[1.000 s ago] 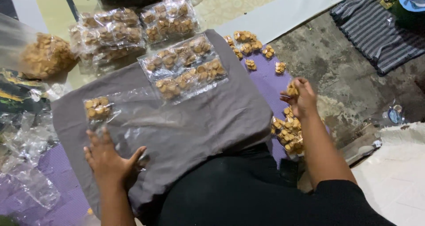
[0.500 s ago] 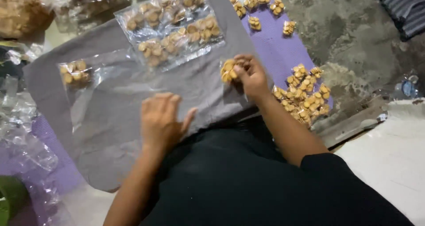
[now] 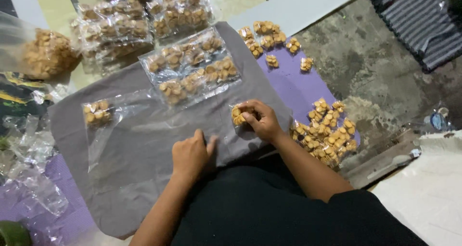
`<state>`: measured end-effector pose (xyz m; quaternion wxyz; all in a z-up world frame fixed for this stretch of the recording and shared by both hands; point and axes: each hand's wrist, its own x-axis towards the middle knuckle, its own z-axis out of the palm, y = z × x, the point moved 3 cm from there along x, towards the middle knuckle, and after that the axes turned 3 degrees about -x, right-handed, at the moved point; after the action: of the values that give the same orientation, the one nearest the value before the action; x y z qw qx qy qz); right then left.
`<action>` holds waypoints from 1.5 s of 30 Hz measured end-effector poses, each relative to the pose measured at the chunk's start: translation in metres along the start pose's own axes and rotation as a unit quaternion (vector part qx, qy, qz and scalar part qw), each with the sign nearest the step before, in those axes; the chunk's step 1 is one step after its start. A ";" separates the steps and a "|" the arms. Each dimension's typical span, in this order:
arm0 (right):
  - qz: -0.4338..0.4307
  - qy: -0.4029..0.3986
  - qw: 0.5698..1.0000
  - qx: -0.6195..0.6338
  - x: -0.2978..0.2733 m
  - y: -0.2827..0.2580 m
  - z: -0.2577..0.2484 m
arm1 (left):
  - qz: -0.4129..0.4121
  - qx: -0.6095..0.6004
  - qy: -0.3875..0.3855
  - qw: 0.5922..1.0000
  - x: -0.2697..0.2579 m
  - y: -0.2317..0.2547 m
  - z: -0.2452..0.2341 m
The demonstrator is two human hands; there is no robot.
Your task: Packaging small snacks into plastic bags
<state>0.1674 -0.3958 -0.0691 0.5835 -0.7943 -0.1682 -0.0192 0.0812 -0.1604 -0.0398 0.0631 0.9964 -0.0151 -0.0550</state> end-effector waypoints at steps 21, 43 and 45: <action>-0.023 -0.015 1.000 0.010 -0.003 -0.005 0.000 | 0.093 -0.003 0.222 0.971 -0.011 -0.011 0.021; 0.169 -0.117 0.845 0.493 -0.041 -0.040 0.060 | 0.109 -0.085 0.192 0.972 -0.024 -0.011 0.010; 0.154 -0.124 0.861 0.469 -0.042 -0.043 0.063 | 0.108 -0.094 0.210 0.967 -0.024 -0.016 0.005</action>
<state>0.1051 -0.3359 -0.0595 0.8571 -0.4380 -0.1036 0.2504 0.0576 -0.1447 -0.0443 0.1634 0.9677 -0.1042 0.1609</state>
